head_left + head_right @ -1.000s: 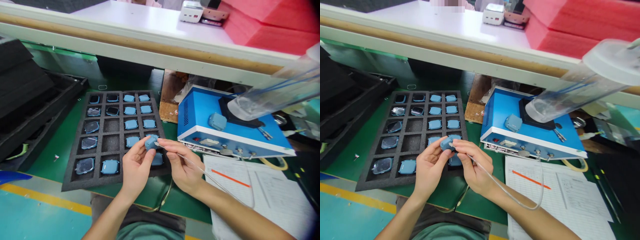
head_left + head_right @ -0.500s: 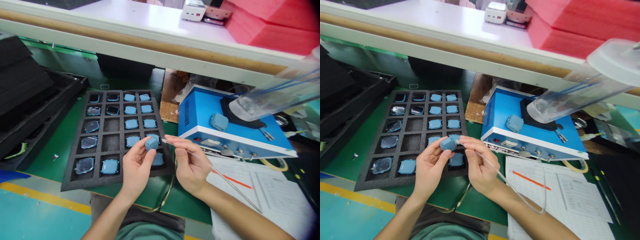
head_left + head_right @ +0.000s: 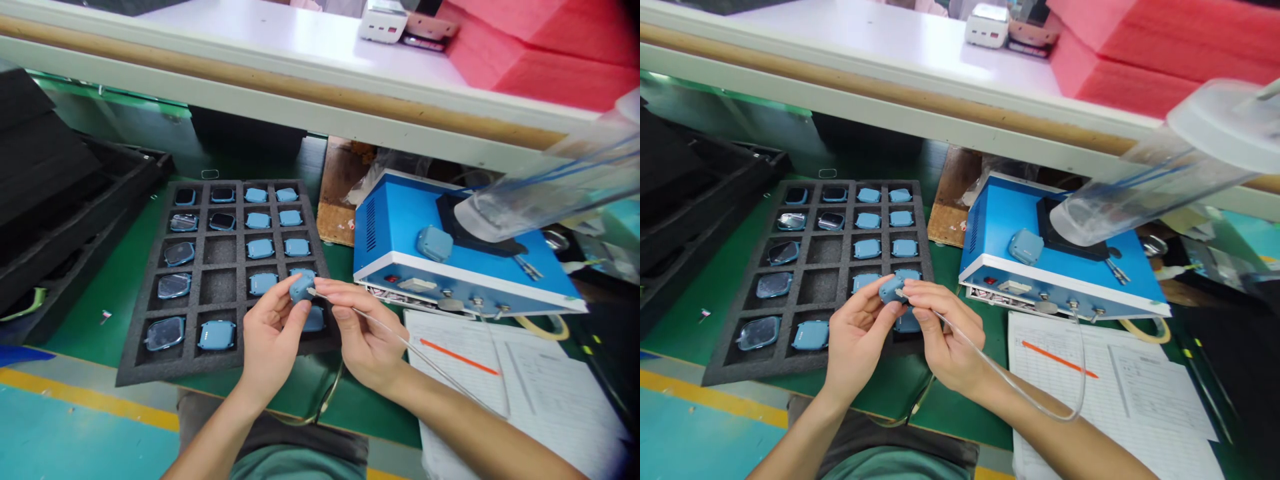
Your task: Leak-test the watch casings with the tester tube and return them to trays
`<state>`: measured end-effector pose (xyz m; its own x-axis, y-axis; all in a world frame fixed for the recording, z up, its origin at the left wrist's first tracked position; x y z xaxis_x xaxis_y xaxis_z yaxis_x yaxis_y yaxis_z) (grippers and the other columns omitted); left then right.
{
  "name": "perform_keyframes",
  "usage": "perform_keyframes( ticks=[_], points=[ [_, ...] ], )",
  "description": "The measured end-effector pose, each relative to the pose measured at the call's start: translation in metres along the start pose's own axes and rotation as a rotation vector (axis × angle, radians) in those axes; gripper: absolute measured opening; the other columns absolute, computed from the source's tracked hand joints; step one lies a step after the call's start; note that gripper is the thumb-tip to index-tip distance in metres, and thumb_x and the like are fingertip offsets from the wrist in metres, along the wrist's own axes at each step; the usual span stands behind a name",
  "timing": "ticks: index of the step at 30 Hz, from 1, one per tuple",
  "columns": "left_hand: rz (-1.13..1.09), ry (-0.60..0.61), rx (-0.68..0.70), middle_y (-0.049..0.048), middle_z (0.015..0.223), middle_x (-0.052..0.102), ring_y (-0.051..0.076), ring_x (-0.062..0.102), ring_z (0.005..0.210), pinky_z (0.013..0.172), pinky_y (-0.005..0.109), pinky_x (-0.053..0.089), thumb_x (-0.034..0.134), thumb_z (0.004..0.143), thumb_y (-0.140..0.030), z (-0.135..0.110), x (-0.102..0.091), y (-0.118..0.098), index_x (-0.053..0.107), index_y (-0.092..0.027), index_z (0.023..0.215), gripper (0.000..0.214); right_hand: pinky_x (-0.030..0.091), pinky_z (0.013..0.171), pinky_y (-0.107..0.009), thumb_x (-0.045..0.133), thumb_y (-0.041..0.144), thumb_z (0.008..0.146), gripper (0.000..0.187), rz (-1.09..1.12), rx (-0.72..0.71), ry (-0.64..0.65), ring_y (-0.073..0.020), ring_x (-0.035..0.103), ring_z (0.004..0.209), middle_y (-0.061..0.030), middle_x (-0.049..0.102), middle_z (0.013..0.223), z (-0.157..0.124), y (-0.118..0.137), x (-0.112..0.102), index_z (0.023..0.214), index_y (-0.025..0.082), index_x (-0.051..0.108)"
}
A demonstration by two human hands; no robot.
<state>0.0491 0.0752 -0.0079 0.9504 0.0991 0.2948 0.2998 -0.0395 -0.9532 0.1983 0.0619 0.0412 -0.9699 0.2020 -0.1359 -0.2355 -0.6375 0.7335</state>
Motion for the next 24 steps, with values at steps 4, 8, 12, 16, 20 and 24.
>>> perform_keyframes(
  ticks=[4,8,12,16,20,24],
  points=[
    [0.003,-0.002,0.001,0.0120,0.116,0.081,0.027,0.079,0.106,0.097,0.038,0.063,0.083,0.084,-0.027,-0.0001,-0.0001,-0.0002,0.078,-0.019,0.119,0.036,0.067,0.094,-0.049,0.058,0.018,0.104,0.018,0.002,0.009,-0.002,-0.0255,0.080,0.104,-0.0078,0.082,0.102,-0.0003,-0.0009,-0.0001,0.109,0.025,0.073],
    [0.012,-0.004,0.011,0.0106,0.115,0.082,0.025,0.079,0.104,0.095,0.034,0.063,0.081,0.085,-0.023,-0.0001,0.0002,-0.0010,0.079,-0.019,0.119,0.034,0.066,0.096,-0.048,0.059,0.015,0.103,0.019,0.026,0.011,0.004,-0.0247,0.079,0.105,-0.0079,0.082,0.104,-0.0005,-0.0011,0.0003,0.110,0.025,0.074],
    [0.023,-0.004,0.020,0.0100,0.114,0.082,0.023,0.080,0.102,0.093,0.031,0.063,0.081,0.085,-0.022,-0.0002,0.0002,-0.0015,0.079,-0.019,0.119,0.033,0.066,0.095,-0.048,0.060,0.015,0.103,0.019,0.037,0.012,-0.004,-0.0249,0.080,0.104,-0.0075,0.082,0.103,0.0005,-0.0010,0.0000,0.110,0.025,0.074],
    [0.028,-0.006,0.024,0.0108,0.114,0.082,0.024,0.079,0.103,0.093,0.032,0.064,0.081,0.086,-0.023,-0.0007,0.0000,-0.0013,0.079,-0.019,0.119,0.034,0.065,0.096,-0.045,0.060,0.012,0.101,0.022,0.058,0.011,-0.001,-0.0237,0.079,0.105,-0.0075,0.082,0.105,0.0013,-0.0003,0.0003,0.110,0.025,0.075],
    [0.030,-0.014,0.038,0.0102,0.114,0.082,0.024,0.080,0.102,0.092,0.030,0.064,0.081,0.085,-0.022,-0.0008,-0.0009,-0.0011,0.079,-0.019,0.119,0.034,0.065,0.097,-0.043,0.060,0.009,0.100,0.024,0.059,0.013,0.005,-0.0230,0.078,0.107,-0.0079,0.081,0.107,0.0005,-0.0015,0.0003,0.111,0.024,0.075],
    [0.066,-0.027,0.051,0.0094,0.114,0.082,0.022,0.080,0.100,0.089,0.027,0.064,0.082,0.084,-0.022,0.0000,-0.0027,-0.0010,0.080,-0.019,0.119,0.035,0.064,0.098,-0.043,0.060,0.006,0.099,0.025,0.058,0.003,0.005,-0.0230,0.077,0.109,-0.0098,0.080,0.109,-0.0017,-0.0052,0.0008,0.112,0.022,0.074]
  ],
)
Point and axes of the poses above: each hand's wrist, its own z-axis towards the middle knuckle, its own x-axis out of the palm, y = z × x, the point moved 7 cm from there along z, towards the middle knuckle
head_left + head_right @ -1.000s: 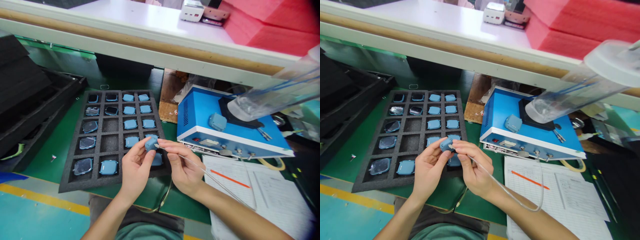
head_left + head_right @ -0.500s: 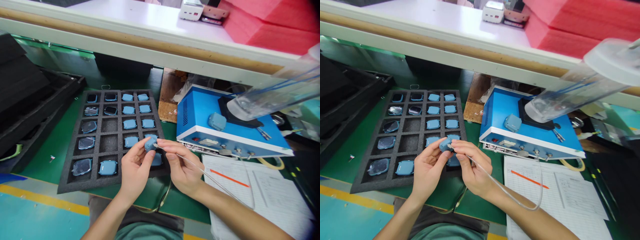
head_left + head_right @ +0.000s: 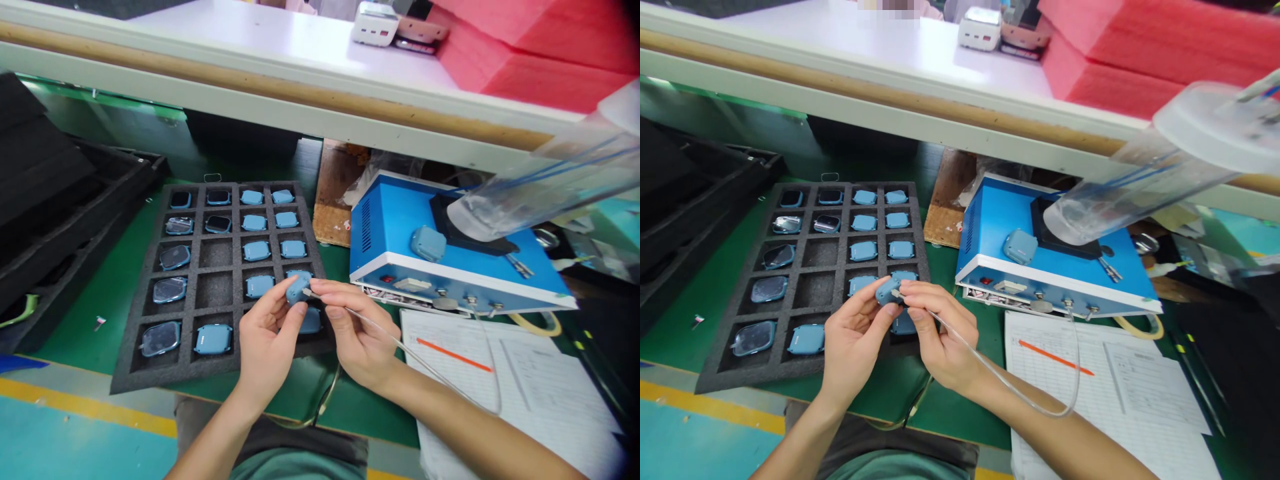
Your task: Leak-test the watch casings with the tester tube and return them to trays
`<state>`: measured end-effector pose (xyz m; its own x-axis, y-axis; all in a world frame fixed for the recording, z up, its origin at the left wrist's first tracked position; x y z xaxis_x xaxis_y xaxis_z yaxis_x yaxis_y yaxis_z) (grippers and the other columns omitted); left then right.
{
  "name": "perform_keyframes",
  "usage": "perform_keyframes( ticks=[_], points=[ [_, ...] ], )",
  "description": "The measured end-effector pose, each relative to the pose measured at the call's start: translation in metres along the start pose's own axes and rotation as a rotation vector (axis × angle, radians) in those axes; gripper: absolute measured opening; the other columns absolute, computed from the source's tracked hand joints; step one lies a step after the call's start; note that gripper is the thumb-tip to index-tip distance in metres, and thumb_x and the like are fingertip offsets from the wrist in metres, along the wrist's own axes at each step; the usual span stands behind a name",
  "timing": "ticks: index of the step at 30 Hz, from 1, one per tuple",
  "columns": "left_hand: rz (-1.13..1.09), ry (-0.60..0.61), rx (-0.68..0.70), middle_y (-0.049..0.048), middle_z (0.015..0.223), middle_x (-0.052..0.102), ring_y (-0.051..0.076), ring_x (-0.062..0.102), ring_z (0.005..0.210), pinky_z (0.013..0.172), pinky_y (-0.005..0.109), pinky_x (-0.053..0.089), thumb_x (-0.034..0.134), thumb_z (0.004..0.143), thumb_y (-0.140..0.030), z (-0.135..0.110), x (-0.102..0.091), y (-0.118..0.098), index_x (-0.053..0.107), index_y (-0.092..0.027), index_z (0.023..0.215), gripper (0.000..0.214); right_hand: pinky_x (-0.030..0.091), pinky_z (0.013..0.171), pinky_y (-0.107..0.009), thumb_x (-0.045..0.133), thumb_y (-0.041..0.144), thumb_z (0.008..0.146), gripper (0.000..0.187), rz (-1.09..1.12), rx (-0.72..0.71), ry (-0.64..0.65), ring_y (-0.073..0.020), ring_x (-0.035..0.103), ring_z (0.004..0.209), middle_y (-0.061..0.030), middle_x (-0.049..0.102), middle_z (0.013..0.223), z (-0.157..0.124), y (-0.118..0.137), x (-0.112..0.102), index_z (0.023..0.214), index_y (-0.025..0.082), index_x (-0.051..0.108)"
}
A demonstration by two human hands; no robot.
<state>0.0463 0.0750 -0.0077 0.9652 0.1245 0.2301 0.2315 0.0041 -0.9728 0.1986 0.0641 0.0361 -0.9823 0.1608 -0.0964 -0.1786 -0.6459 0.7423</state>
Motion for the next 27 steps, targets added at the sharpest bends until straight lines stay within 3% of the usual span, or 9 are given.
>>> perform_keyframes(
  ticks=[9,27],
  points=[
    [0.065,-0.024,0.030,0.0084,0.116,0.082,0.021,0.080,0.104,0.092,0.024,0.063,0.083,0.082,-0.023,0.004,-0.001,-0.002,0.080,-0.019,0.118,0.036,0.067,0.091,-0.040,0.059,0.014,0.103,0.018,-0.038,-0.037,-0.049,-0.0221,0.079,0.103,-0.0101,0.081,0.102,0.003,-0.001,0.001,0.107,0.022,0.074],
    [0.153,-0.100,0.049,0.0093,0.113,0.082,0.026,0.081,0.100,0.090,0.028,0.064,0.089,0.075,-0.031,0.009,-0.002,-0.010,0.082,-0.019,0.114,0.042,0.066,0.092,-0.037,0.061,0.018,0.103,0.013,0.029,-0.078,-0.055,-0.0215,0.079,0.104,-0.0127,0.081,0.104,0.012,-0.001,0.001,0.104,0.019,0.074]
  ],
)
Point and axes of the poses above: each hand's wrist, its own z-axis towards the middle knuckle, its own x-axis out of the palm, y = z × x, the point moved 7 cm from there along z, towards the middle knuckle
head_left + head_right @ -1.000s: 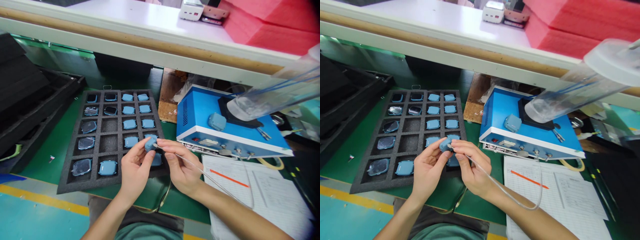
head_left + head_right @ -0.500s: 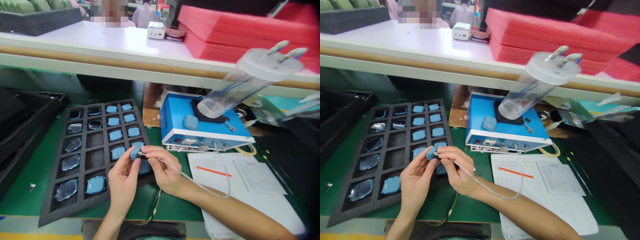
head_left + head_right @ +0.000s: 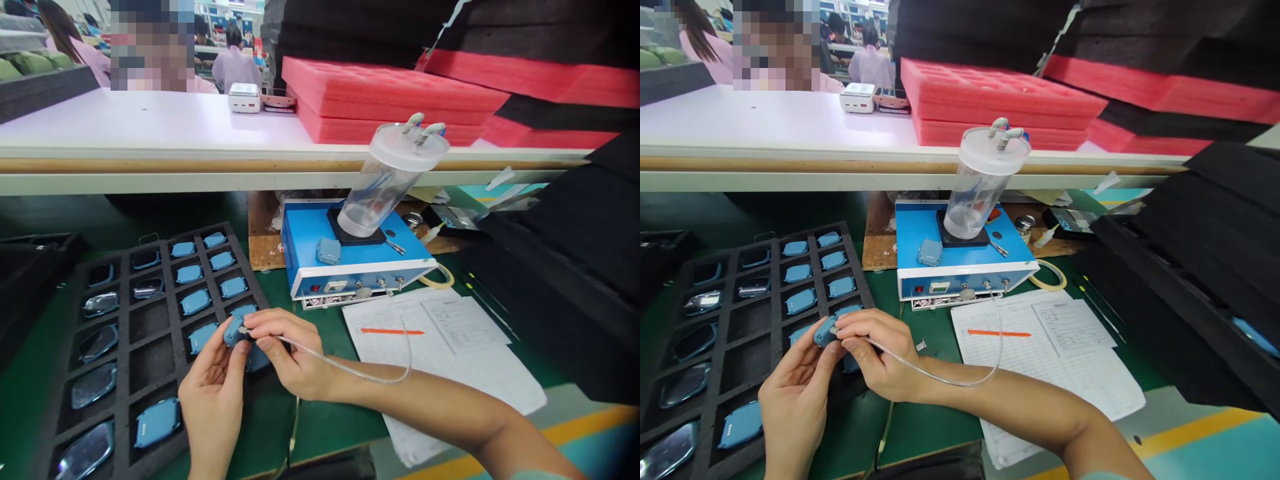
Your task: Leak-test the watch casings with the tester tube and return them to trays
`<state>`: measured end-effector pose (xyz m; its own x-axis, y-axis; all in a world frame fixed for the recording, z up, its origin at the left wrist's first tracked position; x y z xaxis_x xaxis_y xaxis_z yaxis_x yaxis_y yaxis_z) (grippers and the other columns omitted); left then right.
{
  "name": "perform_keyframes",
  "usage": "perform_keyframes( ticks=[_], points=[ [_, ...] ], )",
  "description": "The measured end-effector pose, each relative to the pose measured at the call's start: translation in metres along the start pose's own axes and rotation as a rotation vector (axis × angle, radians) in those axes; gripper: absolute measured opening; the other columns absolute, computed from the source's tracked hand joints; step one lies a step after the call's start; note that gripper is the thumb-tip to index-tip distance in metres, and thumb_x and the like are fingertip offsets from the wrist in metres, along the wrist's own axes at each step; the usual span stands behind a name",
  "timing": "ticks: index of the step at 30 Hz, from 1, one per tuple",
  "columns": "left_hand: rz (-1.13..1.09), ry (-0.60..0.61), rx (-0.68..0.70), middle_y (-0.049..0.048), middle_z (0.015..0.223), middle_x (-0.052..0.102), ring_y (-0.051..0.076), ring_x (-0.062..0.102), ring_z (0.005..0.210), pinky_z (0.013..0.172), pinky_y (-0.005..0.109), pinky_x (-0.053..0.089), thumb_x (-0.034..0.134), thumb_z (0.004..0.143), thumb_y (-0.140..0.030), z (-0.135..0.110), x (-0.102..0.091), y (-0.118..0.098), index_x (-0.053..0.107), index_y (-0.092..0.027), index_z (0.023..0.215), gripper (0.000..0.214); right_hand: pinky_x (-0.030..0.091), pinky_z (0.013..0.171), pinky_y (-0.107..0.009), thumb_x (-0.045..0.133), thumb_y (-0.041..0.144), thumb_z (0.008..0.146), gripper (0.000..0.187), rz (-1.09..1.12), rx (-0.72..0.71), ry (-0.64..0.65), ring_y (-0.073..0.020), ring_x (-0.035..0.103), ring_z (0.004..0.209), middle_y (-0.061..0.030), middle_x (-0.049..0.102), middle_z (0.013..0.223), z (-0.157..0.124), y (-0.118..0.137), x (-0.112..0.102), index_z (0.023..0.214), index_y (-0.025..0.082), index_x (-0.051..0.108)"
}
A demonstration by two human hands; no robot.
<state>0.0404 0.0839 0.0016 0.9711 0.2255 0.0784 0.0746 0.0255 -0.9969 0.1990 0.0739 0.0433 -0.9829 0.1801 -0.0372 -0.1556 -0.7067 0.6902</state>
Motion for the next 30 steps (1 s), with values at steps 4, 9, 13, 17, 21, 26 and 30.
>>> perform_keyframes(
  ticks=[4,9,13,17,21,26,30],
  points=[
    [-0.001,0.004,-0.006,0.0080,0.113,0.082,0.025,0.081,0.101,0.089,0.025,0.064,0.089,0.075,-0.031,0.0003,-0.0007,0.0004,0.082,-0.021,0.114,0.041,0.067,0.092,-0.038,0.061,0.020,0.103,0.013,-0.008,-0.008,0.000,-0.0217,0.079,0.104,-0.0117,0.081,0.102,0.0008,0.0006,0.0006,0.104,0.020,0.073],
    [-0.005,0.009,-0.015,0.0081,0.114,0.082,0.025,0.081,0.101,0.090,0.025,0.064,0.090,0.074,-0.032,0.0005,-0.0009,0.0003,0.082,-0.021,0.114,0.042,0.066,0.093,-0.038,0.061,0.019,0.103,0.012,-0.003,-0.009,-0.002,-0.0219,0.079,0.104,-0.0121,0.081,0.102,0.0013,0.0004,0.0012,0.104,0.019,0.074],
    [0.001,0.002,-0.024,0.0092,0.114,0.082,0.026,0.080,0.102,0.091,0.028,0.064,0.090,0.073,-0.034,0.0009,-0.0007,0.0013,0.082,-0.021,0.114,0.043,0.066,0.092,-0.037,0.061,0.020,0.103,0.012,-0.004,-0.006,0.001,-0.0214,0.079,0.103,-0.0114,0.081,0.102,0.0015,0.0008,0.0012,0.104,0.020,0.074],
    [0.026,-0.004,-0.033,0.0112,0.116,0.081,0.030,0.079,0.105,0.094,0.035,0.065,0.090,0.074,-0.037,0.0008,-0.0015,0.0027,0.081,-0.019,0.115,0.046,0.066,0.093,-0.037,0.062,0.017,0.102,0.012,0.007,-0.012,-0.001,-0.0216,0.078,0.104,-0.0125,0.081,0.103,0.0014,0.0015,0.0007,0.104,0.019,0.074],
    [0.046,-0.001,-0.040,0.0126,0.119,0.081,0.032,0.079,0.107,0.097,0.041,0.064,0.089,0.075,-0.041,0.0005,-0.0019,0.0031,0.080,-0.019,0.117,0.048,0.065,0.092,-0.037,0.061,0.019,0.102,0.013,0.003,-0.006,0.004,-0.0218,0.078,0.104,-0.0113,0.081,0.103,0.0014,0.0008,0.0006,0.105,0.020,0.074],
    [0.047,0.011,-0.045,0.0124,0.119,0.080,0.032,0.078,0.108,0.098,0.042,0.064,0.088,0.077,-0.043,0.0005,-0.0011,0.0030,0.080,-0.019,0.117,0.047,0.066,0.092,-0.038,0.061,0.019,0.102,0.013,0.000,-0.004,0.004,-0.0222,0.079,0.103,-0.0111,0.081,0.103,0.0016,0.0007,0.0005,0.105,0.020,0.074],
    [0.050,0.010,-0.044,0.0127,0.120,0.080,0.033,0.078,0.109,0.099,0.043,0.064,0.088,0.077,-0.043,0.0005,-0.0011,0.0030,0.080,-0.019,0.117,0.048,0.066,0.092,-0.038,0.060,0.020,0.103,0.013,-0.016,-0.002,0.014,-0.0220,0.079,0.104,-0.0104,0.081,0.103,0.0016,0.0008,0.0008,0.105,0.021,0.073]
  ],
)
Point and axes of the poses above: each hand's wrist, its own z-axis towards the middle knuckle, its own x-axis out of the palm, y = z × x, the point moved 7 cm from there along z, towards the middle knuckle
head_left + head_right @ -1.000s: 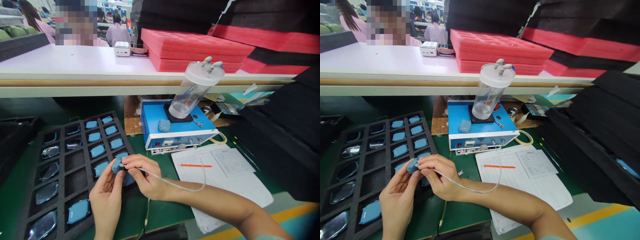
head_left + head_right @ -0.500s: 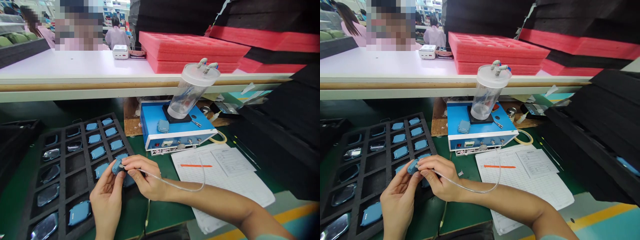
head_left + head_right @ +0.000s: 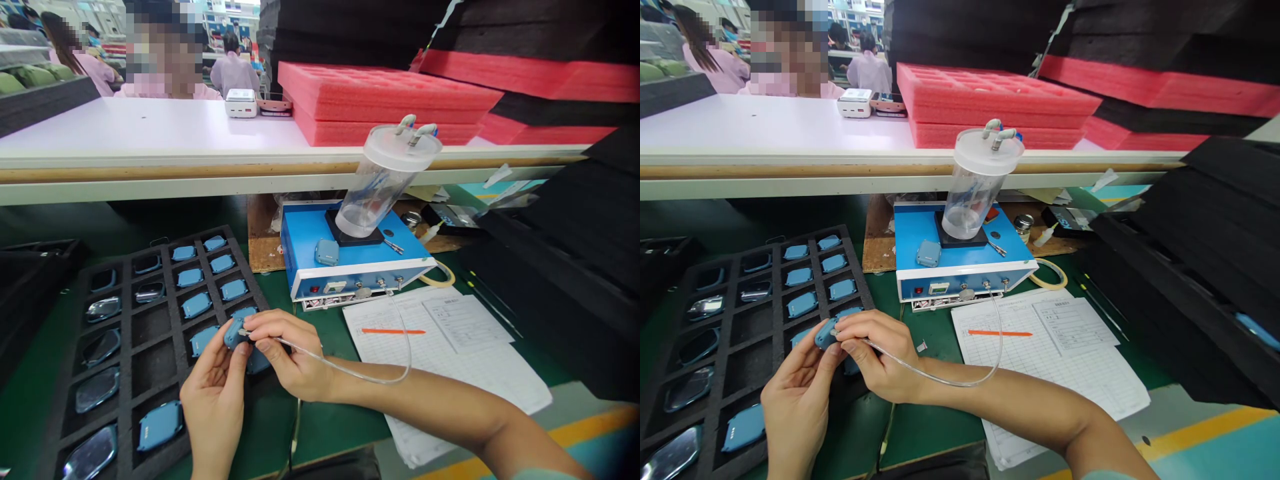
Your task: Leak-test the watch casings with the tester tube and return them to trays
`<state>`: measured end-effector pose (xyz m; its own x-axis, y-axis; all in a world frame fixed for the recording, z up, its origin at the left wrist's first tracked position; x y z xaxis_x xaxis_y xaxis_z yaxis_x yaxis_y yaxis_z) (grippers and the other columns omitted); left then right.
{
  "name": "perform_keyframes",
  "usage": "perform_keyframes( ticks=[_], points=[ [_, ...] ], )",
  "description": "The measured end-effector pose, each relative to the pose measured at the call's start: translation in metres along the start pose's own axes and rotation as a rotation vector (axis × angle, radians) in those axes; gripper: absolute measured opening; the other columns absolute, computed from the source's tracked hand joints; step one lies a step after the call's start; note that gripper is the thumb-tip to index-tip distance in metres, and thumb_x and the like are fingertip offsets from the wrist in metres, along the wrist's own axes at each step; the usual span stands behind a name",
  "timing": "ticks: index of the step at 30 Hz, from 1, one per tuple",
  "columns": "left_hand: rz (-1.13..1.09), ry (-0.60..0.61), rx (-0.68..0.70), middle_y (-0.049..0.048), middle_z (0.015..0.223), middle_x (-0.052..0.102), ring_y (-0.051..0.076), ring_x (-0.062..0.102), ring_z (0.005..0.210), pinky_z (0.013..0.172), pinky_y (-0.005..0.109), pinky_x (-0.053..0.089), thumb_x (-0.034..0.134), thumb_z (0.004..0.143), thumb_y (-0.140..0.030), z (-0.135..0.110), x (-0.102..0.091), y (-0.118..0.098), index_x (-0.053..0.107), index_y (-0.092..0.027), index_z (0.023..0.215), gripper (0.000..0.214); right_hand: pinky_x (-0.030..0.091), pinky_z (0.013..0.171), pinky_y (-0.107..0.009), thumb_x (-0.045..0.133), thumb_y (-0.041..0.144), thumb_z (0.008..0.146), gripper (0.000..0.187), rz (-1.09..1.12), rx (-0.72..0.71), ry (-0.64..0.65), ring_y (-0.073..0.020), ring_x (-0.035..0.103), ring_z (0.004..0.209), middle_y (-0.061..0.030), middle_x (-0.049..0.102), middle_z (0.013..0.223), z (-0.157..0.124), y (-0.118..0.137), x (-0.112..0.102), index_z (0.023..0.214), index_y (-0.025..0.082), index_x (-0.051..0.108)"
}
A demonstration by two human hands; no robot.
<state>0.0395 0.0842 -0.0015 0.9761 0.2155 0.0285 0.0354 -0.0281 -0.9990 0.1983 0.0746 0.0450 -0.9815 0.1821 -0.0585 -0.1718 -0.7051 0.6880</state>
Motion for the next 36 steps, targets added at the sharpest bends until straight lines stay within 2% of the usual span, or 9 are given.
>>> perform_keyframes(
  ticks=[27,36],
  points=[
    [0.005,0.001,0.010,0.0133,0.117,0.081,0.034,0.079,0.106,0.097,0.045,0.065,0.088,0.076,-0.043,-0.0013,-0.0001,-0.0021,0.080,-0.019,0.117,0.048,0.065,0.093,-0.038,0.062,0.017,0.102,0.013,0.025,-0.020,0.001,-0.0226,0.078,0.103,-0.0120,0.081,0.103,-0.0005,0.0014,0.0004,0.105,0.019,0.074],
    [0.000,0.004,0.015,0.0138,0.117,0.081,0.034,0.079,0.107,0.096,0.045,0.065,0.088,0.076,-0.044,-0.0008,0.0013,-0.0032,0.079,-0.018,0.117,0.049,0.065,0.093,-0.039,0.059,0.024,0.104,0.015,0.009,-0.009,0.017,-0.0231,0.078,0.105,-0.0110,0.081,0.104,-0.0006,0.0011,0.0012,0.106,0.021,0.073]
  ],
)
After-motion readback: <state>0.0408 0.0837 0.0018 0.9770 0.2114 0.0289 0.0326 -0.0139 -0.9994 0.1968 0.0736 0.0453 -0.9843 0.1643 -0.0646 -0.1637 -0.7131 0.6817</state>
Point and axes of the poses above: each hand's wrist, its own z-axis towards the middle knuckle, its own x-axis out of the palm, y = z × x, the point moved 7 cm from there along z, towards the middle knuckle
